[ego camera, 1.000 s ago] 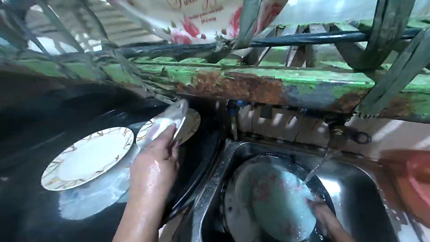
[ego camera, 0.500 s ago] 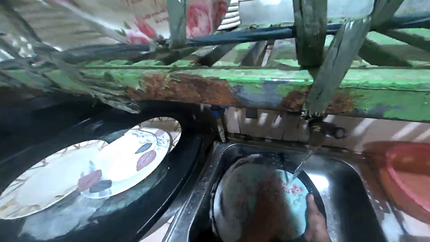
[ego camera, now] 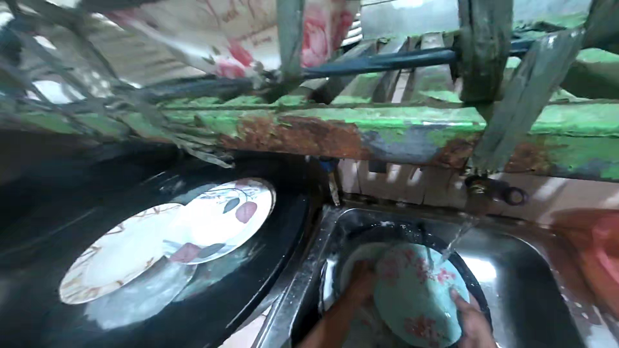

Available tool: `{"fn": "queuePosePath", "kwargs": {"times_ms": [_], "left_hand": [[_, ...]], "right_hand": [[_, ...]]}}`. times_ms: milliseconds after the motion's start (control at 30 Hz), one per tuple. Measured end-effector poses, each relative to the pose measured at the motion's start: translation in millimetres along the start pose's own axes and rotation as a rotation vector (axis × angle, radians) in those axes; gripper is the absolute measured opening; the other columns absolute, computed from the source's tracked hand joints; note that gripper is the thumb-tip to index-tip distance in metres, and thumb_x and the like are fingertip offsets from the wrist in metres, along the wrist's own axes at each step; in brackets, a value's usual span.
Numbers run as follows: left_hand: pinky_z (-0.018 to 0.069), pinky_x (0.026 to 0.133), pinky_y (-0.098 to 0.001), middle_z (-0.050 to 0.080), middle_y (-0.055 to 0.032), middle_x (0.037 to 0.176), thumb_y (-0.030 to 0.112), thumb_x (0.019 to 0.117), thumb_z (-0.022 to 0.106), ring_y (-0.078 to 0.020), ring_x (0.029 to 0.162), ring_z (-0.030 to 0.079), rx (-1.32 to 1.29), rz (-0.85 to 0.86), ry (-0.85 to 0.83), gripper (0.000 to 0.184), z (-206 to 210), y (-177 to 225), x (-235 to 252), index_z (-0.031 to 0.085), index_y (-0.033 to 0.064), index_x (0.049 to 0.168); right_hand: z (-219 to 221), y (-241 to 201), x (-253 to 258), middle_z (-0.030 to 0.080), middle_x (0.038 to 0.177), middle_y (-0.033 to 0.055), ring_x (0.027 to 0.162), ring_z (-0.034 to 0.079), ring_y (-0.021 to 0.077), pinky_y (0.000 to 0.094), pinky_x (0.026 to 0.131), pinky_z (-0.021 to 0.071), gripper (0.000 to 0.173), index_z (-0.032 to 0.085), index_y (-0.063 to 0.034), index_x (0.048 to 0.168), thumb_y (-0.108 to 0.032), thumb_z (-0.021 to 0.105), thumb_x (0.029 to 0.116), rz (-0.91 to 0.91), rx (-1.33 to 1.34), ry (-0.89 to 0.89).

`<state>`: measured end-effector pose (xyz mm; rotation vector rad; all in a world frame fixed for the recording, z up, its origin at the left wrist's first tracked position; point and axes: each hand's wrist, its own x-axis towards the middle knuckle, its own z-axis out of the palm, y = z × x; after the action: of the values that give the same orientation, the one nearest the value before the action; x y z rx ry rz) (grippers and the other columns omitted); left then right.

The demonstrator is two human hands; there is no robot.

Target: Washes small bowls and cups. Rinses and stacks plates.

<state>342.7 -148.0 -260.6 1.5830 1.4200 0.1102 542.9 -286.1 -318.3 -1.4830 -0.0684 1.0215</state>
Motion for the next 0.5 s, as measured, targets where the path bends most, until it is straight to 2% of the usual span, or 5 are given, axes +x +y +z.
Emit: {"fn": "queuePosePath", "kwargs": {"times_ms": [133, 200, 300, 433, 500], "left_hand": [[0.0505, 0.104, -0.0461, 0.061, -0.0202, 0.135, 0.025, 0.1074, 0.052, -0.0297, 0.122, 0.062, -0.102, 0.007, -0.032, 0.039, -10.3, 3.2, -15.7, 0.058, 0.0017, 0.139], [0.0437, 0.113, -0.0478, 0.054, -0.0217, 0.146, 0.027, 0.104, 0.058, -0.0327, 0.133, 0.054, -0.047, 0.025, 0.086, 0.048, 8.5, -7.6, -10.4, 0.053, 0.0024, 0.145], [0.0456, 0.112, -0.0491, 0.047, -0.0228, 0.152, 0.028, 0.101, 0.064, -0.0336, 0.134, 0.054, -0.151, 0.046, 0.171, 0.067, 42.7, -23.2, -15.2, 0.035, 0.0041, 0.157], [0.0484, 0.108, -0.0476, 0.051, -0.0259, 0.147, 0.024, 0.1005, 0.066, -0.0344, 0.13, 0.057, -0.362, -0.008, 0.12, 0.06, 22.9, -11.9, -36.9, 0.044, -0.0004, 0.15], [0.0554, 0.098, -0.0436, 0.058, -0.0222, 0.139, 0.026, 0.1018, 0.064, -0.0284, 0.117, 0.065, -0.432, 0.061, 0.136, 0.052, 2.3, 11.0, -55.9, 0.051, 0.0008, 0.146]], "right_hand": [[-2.0, 3.3, -6.0, 0.064, 0.12, 0.0146, 0.099, 0.067, 0.0141, 0.0371, 0.086, 0.0574, 0.048, 0.044, -0.0012, 0.146, -0.032, 0.045, 0.1096, -0.05, -0.188, -0.019], [-4.3, 7.5, -4.5, 0.061, 0.124, 0.0162, 0.105, 0.063, 0.0144, 0.0387, 0.092, 0.0541, 0.05, 0.044, 0.0016, 0.144, -0.036, 0.039, 0.111, -0.056, -0.257, -0.08], [-8.8, 17.5, 6.1, 0.061, 0.124, 0.0129, 0.108, 0.062, 0.0063, 0.0298, 0.096, 0.0529, 0.051, 0.049, 0.0049, 0.14, -0.035, 0.032, 0.1116, -0.189, -0.32, -0.096], [-15.8, 25.2, 19.6, 0.05, 0.144, 0.0312, 0.133, 0.052, 0.0284, 0.041, 0.114, 0.0404, 0.057, 0.041, 0.0138, 0.145, -0.032, 0.036, 0.1112, -0.298, -0.526, -0.127], [-12.2, 31.3, 19.9, 0.055, 0.135, 0.0338, 0.129, 0.054, 0.0365, 0.0493, 0.112, 0.0412, 0.055, 0.05, 0.0152, 0.137, -0.03, 0.032, 0.1115, -0.39, -0.709, -0.17]]}}
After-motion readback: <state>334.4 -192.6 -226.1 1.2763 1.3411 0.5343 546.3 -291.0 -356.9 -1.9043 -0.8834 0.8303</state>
